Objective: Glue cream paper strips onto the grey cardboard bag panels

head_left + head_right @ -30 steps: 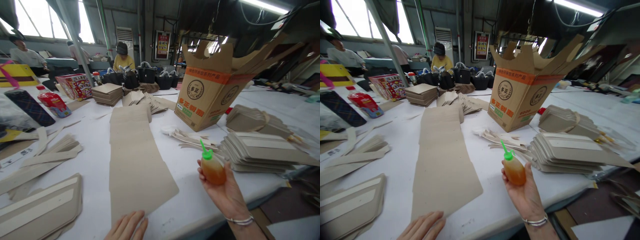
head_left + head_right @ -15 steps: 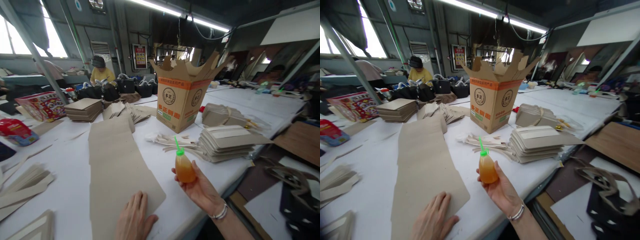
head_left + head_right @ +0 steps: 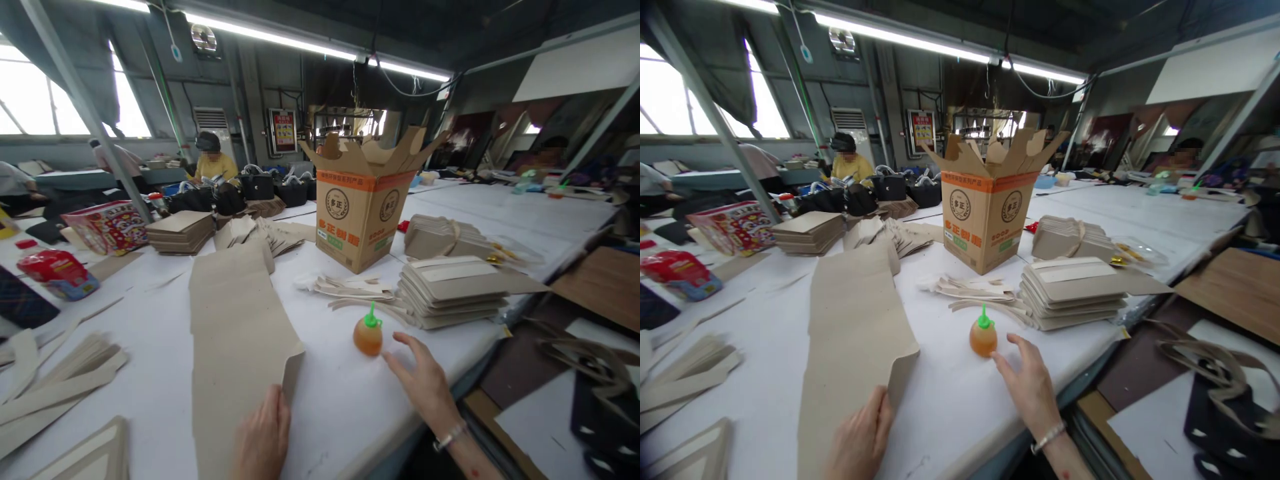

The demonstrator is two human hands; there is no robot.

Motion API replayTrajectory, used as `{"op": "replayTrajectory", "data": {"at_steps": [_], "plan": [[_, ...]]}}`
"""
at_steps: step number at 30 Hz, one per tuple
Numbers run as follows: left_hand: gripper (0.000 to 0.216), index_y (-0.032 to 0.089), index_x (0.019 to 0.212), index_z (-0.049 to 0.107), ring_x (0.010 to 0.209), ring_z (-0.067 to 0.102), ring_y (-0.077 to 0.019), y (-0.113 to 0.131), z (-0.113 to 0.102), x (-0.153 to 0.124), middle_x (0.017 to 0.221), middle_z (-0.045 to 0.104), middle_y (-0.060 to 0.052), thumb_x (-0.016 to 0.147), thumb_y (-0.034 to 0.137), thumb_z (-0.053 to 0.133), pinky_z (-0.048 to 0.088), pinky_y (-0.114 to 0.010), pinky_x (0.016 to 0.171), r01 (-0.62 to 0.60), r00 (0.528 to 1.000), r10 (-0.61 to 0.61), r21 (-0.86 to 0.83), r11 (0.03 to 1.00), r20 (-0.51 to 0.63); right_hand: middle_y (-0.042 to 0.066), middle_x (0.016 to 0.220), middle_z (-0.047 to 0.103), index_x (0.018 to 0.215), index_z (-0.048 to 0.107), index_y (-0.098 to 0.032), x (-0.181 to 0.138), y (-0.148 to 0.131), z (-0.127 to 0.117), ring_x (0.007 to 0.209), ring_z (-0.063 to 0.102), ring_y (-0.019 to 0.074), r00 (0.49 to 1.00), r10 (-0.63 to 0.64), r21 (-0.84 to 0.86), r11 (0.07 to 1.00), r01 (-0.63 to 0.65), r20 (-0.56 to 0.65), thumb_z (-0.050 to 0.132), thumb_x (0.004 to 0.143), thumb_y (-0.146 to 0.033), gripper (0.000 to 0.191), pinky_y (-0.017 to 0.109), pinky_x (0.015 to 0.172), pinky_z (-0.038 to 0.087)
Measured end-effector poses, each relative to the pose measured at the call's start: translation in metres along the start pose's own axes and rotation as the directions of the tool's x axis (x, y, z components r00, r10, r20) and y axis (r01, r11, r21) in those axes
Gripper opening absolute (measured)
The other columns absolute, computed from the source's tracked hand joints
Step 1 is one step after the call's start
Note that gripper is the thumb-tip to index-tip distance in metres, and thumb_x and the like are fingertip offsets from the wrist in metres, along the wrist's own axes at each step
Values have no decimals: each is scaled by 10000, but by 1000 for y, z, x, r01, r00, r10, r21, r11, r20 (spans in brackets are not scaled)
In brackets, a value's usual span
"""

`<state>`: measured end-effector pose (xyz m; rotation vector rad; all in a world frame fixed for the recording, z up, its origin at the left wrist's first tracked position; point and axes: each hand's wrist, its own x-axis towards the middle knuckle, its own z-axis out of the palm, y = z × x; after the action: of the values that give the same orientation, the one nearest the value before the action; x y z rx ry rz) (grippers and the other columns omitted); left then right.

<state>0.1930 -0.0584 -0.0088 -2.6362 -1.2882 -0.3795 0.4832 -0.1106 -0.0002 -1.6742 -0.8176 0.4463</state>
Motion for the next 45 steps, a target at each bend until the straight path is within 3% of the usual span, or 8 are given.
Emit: {"op": "replayTrajectory", "data": {"at_steps": [5,10,14,20,25,32,39,45], "plan": [[209,210,880,484,601,644,-81,0,8,-12,644,620,66,908,79,325,444,-161,519,-15,999,12,-59,998,-51,81,803,657,885,562,-177,-46,-28,38,651,651,212,847,262,63,943,-327,463,491,753,-661,507,351,604,548],[310,209,1077,488,1019,616,-164,14,26,-18,1055,663,-21,844,64,345,505,-235,771,-128,985,117,-80,989,-128,31,540,609,842,535,-145,-43,-38,109,337,574,185,641,365,-50,890,-454,675,489,786,-558,419,253,270,430],[181,256,1004,547,1026,589,-184,11,12,-11,1117,621,-13,885,231,413,495,-279,788,0,999,18,-400,917,43,-16,534,581,761,539,-149,-38,-26,125,318,517,135,693,337,-91,926,-367,638,570,711,-324,185,201,237,369],[229,218,968,609,951,554,-216,2,-6,12,975,613,-53,836,372,501,414,-359,883,340,940,-131,-825,452,315,-21,577,532,747,574,-154,-46,-27,114,447,544,156,739,230,-127,973,-194,633,454,787,-337,222,240,324,431],[391,169,770,597,655,547,-152,-5,3,26,663,573,-2,841,524,452,439,-258,624,488,872,-154,-851,195,465,48,831,579,823,634,-174,-77,-51,114,812,579,207,800,-12,-120,987,105,600,444,837,-245,203,332,756,494],[399,149,761,555,655,546,-147,-19,13,24,677,549,1,804,536,470,464,-270,622,572,796,-127,-804,-165,592,216,1241,509,1306,476,-81,-118,-32,117,1111,499,343,675,-361,-252,732,632,643,530,836,-267,508,463,918,462],[257,149,847,597,654,520,-120,-21,12,25,719,604,6,680,323,686,426,-224,617,535,807,-116,-801,-269,578,146,1174,567,1169,590,-137,-105,-38,102,1083,539,249,716,-345,-33,889,456,607,526,873,-327,358,343,943,455],[331,148,867,600,692,553,-147,-22,8,25,770,636,-22,667,386,714,443,-255,642,531,804,-75,-770,-354,589,56,902,640,879,661,-168,-83,-56,104,776,613,158,776,-129,46,991,128,617,531,822,-207,147,216,626,497]]}}
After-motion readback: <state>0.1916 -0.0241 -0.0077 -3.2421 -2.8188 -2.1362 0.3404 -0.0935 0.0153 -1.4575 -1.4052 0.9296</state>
